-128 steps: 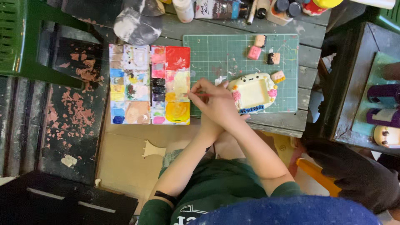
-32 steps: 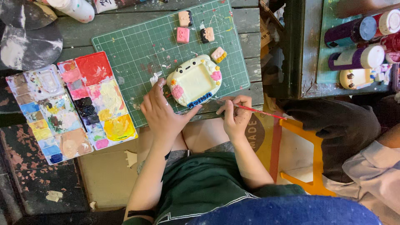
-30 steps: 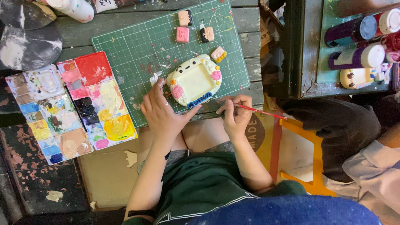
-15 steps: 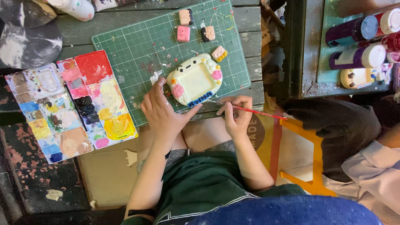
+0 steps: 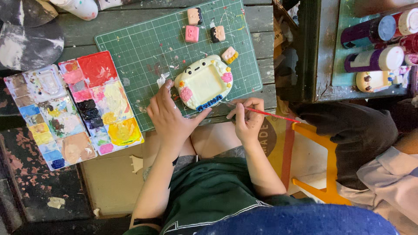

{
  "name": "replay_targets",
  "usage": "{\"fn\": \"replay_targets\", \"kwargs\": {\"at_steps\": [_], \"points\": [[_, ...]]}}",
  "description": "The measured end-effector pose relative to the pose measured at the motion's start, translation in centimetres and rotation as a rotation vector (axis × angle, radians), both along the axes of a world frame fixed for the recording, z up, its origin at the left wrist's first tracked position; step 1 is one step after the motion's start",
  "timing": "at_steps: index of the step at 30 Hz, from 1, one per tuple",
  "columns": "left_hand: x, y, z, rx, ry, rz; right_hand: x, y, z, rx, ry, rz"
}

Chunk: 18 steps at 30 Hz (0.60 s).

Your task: The person paints a small decorative ceramic frame with a paintbrush, holding the frame steady with one hand while applying paint to its edges and surface, occasionally dipping the brush into a paint palette and reaching for paint containers on the table.

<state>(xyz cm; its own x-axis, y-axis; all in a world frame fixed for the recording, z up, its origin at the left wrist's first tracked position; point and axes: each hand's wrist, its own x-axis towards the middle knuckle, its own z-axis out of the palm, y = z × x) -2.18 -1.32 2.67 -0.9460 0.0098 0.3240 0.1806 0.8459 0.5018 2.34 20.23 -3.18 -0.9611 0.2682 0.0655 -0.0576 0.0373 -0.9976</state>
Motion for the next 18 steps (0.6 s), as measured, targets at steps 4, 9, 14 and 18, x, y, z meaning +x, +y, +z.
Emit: {"fn": "replay_targets", "kwargs": {"at_steps": [4,9,14,18], "points": [[-0.02,0.03,0.04,0.008,-0.013,-0.002,-0.14,-0.03,0.08,-0.021,-0.007,-0.010],[0.16,-0.01,0.06,0.014,-0.017,-0.005,-0.03,-0.18,0.32,0.005,-0.032,-0.035],[0.09,-0.01,-0.05,0.014,-0.020,0.000,-0.15,-0.27,0.54,0.001,-0.011,-0.030],[0.13,-0.02,-0.13,0.008,-0.008,-0.001,-0.30,-0.37,0.84,-0.011,-0.037,-0.047]]}}
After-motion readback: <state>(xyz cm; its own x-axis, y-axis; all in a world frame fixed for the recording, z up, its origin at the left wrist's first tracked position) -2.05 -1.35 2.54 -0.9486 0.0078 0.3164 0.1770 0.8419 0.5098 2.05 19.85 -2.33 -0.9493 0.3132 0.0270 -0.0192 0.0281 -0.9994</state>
